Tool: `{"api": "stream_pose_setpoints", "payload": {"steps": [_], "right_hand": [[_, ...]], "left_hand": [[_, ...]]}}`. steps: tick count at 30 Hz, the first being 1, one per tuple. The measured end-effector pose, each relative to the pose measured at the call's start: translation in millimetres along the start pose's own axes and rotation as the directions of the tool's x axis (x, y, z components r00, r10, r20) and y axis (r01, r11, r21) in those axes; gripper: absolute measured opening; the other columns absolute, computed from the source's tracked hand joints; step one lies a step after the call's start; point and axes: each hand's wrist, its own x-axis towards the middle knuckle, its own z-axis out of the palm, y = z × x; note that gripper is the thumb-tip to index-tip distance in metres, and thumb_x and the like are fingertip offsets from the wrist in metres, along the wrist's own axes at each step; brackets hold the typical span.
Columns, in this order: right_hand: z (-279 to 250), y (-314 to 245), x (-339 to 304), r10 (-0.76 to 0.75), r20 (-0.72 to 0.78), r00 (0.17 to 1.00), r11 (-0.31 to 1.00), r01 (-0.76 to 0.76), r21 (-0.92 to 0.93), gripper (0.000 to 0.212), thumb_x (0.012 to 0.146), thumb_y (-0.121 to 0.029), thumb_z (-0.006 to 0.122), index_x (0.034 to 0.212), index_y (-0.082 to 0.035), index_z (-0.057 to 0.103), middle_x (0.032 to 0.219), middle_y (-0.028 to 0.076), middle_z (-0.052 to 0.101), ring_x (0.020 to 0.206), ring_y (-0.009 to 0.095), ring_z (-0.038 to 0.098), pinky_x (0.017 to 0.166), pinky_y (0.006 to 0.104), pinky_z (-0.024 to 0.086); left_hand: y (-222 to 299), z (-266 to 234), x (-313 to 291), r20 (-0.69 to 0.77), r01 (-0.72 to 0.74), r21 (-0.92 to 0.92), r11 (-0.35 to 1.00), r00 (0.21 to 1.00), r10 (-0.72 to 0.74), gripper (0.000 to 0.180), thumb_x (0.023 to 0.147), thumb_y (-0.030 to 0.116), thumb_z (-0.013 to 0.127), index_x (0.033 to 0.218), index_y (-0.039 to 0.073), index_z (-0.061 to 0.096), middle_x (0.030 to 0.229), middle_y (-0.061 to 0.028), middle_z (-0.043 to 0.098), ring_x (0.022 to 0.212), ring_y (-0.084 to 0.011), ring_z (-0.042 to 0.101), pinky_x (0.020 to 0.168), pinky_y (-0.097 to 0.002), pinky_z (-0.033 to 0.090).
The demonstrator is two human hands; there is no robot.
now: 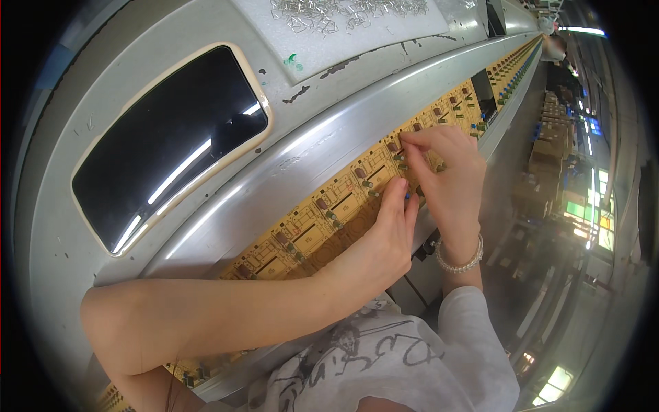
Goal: Assembling electronic pins and components onto a printed circuit board on a factory assembly line.
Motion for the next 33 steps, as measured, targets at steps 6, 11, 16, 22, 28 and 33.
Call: {"api": "stream_pose_setpoints", "payload": {"steps": [6, 11, 16, 22, 28, 33], "right_hand": [[-1, 1, -2, -0.078, -0.002, 0.997, 0.996, 0.078, 0.040, 0.014, 0.075, -0.003, 0.071, 0.089, -0.006, 0.072, 0.079, 0.004, 0.065, 0.079, 0.022, 0.060, 0.072, 0.0312, 0.041], [-15, 9, 31, -0.001, -0.110, 0.994, 0.988, 0.018, 0.154, 0.016, 0.076, -0.006, 0.071, 0.092, -0.006, 0.072, 0.081, 0.005, 0.067, 0.075, 0.018, 0.062, 0.070, 0.0297, 0.045], [1, 44, 82, -0.019, -0.061, 0.998, 0.982, 0.030, 0.185, 0.016, 0.076, -0.010, 0.073, 0.092, -0.006, 0.072, 0.080, 0.005, 0.069, 0.069, 0.013, 0.061, 0.068, 0.0285, 0.048], [11, 40, 100, 0.003, 0.098, 0.995, 0.961, -0.029, 0.275, 0.015, 0.076, -0.012, 0.074, 0.088, -0.003, 0.072, 0.078, 0.004, 0.069, 0.072, 0.012, 0.061, 0.069, 0.0258, 0.048], [6, 41, 103, -0.016, 0.187, 0.982, 0.963, -0.036, 0.268, 0.014, 0.077, -0.010, 0.073, 0.087, -0.001, 0.068, 0.076, 0.005, 0.068, 0.073, 0.013, 0.062, 0.069, 0.0267, 0.049], [-3, 34, 92, -0.189, 0.061, 0.980, 0.963, 0.173, 0.205, 0.012, 0.077, -0.007, 0.072, 0.086, -0.001, 0.067, 0.077, 0.006, 0.068, 0.072, 0.015, 0.064, 0.068, 0.0273, 0.049]], "left_hand": [[-1, -3, -4, 0.009, -0.001, -0.004, 1.000, 1.000, 0.001, 0.064, 0.095, 0.042, 0.042, 0.124, -0.014, 0.051, 0.119, -0.0287, 0.059, 0.120, -0.0361, 0.053, 0.111, -0.0483, 0.028], [0, -6, -8, 0.005, 0.022, 0.022, 1.000, 1.000, -0.022, 0.064, 0.095, 0.042, 0.043, 0.125, -0.013, 0.052, 0.120, -0.0285, 0.058, 0.120, -0.0362, 0.053, 0.111, -0.0476, 0.028], [-1, -1, 0, -0.016, 0.027, 0.032, 0.999, 1.000, -0.027, 0.064, 0.094, 0.043, 0.043, 0.125, -0.013, 0.052, 0.121, -0.0283, 0.058, 0.121, -0.0359, 0.052, 0.112, -0.0469, 0.029], [-1, -3, -3, -0.016, 0.036, 0.020, 0.999, 0.999, -0.036, 0.064, 0.095, 0.043, 0.043, 0.126, -0.013, 0.051, 0.122, -0.0286, 0.057, 0.121, -0.0358, 0.052, 0.112, -0.0473, 0.028], [-1, -2, -2, -0.045, 0.037, 0.005, 0.999, 0.998, -0.036, 0.064, 0.095, 0.042, 0.043, 0.126, -0.013, 0.051, 0.123, -0.0293, 0.056, 0.122, -0.0372, 0.051, 0.112, -0.0478, 0.028], [-1, -3, 1, -0.047, 0.031, 0.006, 1.000, 0.998, -0.030, 0.064, 0.095, 0.042, 0.043, 0.126, -0.013, 0.051, 0.124, -0.0300, 0.055, 0.122, -0.0372, 0.050, 0.111, -0.0482, 0.029]]}}
